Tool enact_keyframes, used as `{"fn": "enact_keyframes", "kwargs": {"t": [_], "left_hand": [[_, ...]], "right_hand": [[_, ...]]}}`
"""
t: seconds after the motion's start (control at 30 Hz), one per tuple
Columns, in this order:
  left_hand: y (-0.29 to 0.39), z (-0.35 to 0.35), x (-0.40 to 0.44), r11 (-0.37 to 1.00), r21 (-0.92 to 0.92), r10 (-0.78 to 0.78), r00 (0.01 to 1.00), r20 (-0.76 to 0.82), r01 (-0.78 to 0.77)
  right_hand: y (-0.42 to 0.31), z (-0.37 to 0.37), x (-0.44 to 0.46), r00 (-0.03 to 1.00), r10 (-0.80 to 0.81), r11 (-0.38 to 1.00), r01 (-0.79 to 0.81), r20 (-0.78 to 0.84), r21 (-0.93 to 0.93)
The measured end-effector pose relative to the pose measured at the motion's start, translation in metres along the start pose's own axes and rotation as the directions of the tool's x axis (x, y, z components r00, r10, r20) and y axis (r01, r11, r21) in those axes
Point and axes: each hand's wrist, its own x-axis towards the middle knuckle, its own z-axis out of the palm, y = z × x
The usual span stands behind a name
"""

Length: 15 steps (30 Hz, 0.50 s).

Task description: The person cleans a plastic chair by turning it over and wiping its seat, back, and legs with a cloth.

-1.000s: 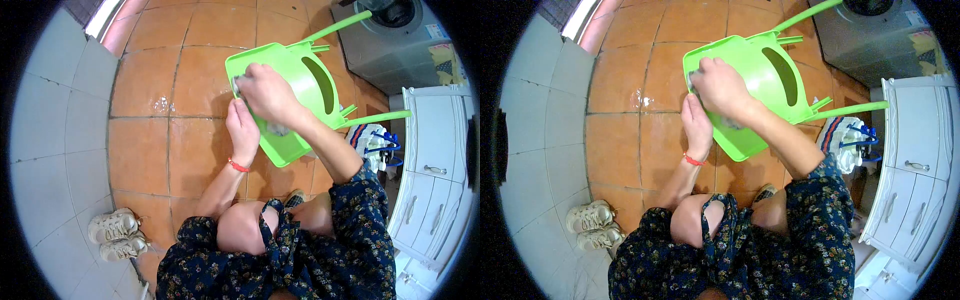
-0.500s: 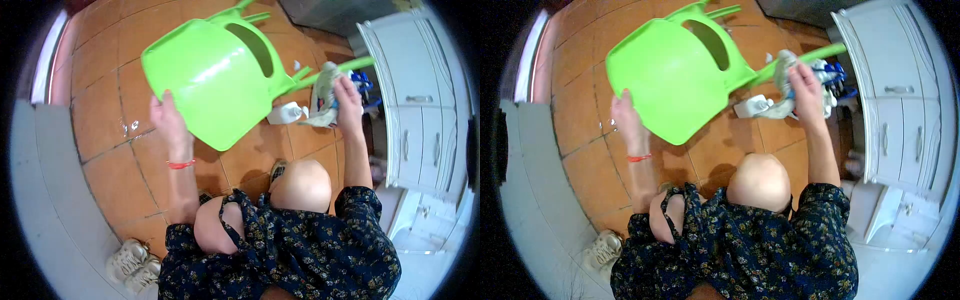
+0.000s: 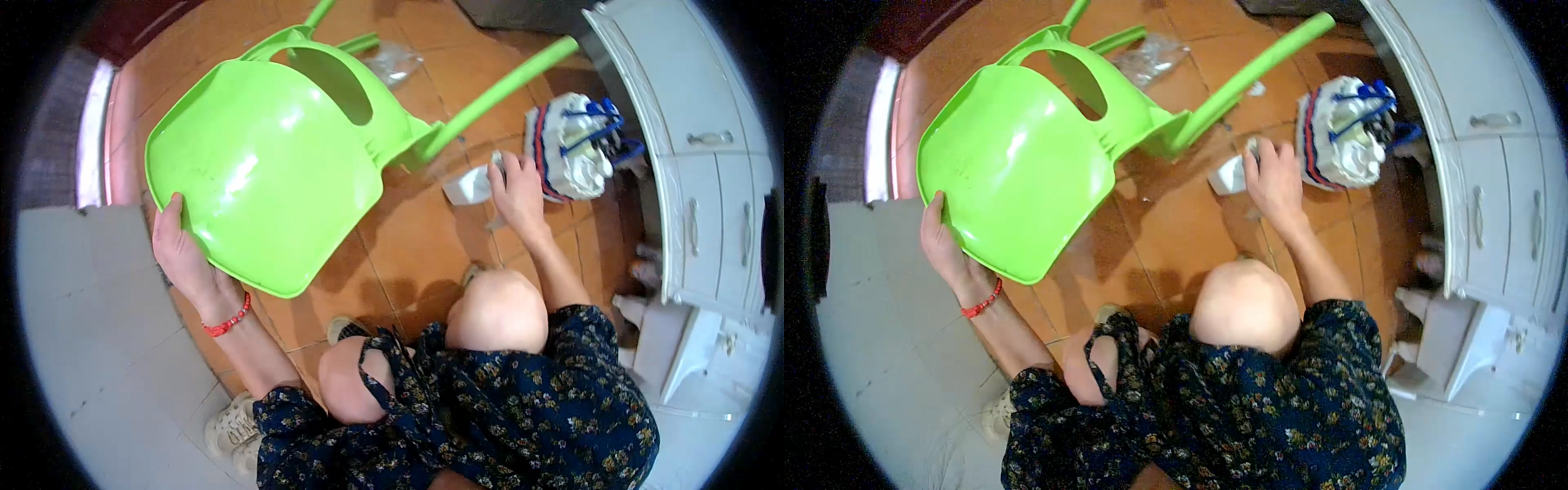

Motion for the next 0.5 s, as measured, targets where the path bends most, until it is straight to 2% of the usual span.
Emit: {"fn": "enact_keyframes", "kwargs": {"t": [0.03,0.13,0.17,0.2,0.27,0.4,0.47,0.5], "left_hand": [[0.009,-0.009,0.007,0.999,0.041,0.028,1.0,0.0,-0.027],[0.032,-0.033,0.021,0.974,0.194,0.115,0.993,0.015,-0.116],[0.007,-0.04,0.026,0.969,0.208,0.128,0.991,0.027,-0.13],[0.012,-0.041,0.025,0.971,0.194,0.138,0.99,0.025,-0.14],[0.023,-0.036,0.023,0.972,0.172,0.16,0.987,0.025,-0.162],[0.024,-0.045,0.029,0.97,0.129,0.189,0.973,0.134,-0.206],[0.023,-0.046,0.027,0.957,0.195,0.188,0.97,0.151,-0.215],[0.02,-0.046,0.025,0.964,0.166,0.188,0.972,0.139,-0.21]], "right_hand": [[-0.005,0.009,0.001,0.999,0.032,0.999,-0.031,-0.018,0.012],[-0.02,0.006,0.003,0.987,0.129,0.985,-0.116,0.094,-0.132],[-0.002,0.02,0.002,0.998,0.054,0.974,-0.045,0.032,-0.223],[0.005,0.027,-0.003,1.0,-0.009,0.961,0.005,-0.015,-0.276],[0.013,0.041,-0.011,0.998,0.007,0.953,-0.024,-0.059,-0.303],[0.021,0.063,-0.015,0.997,0.056,0.981,-0.064,-0.049,-0.184],[0.021,0.074,-0.012,0.997,0.076,0.991,-0.079,-0.033,-0.11],[0.018,0.072,-0.009,0.997,0.077,0.994,-0.077,-0.001,-0.081]]}}
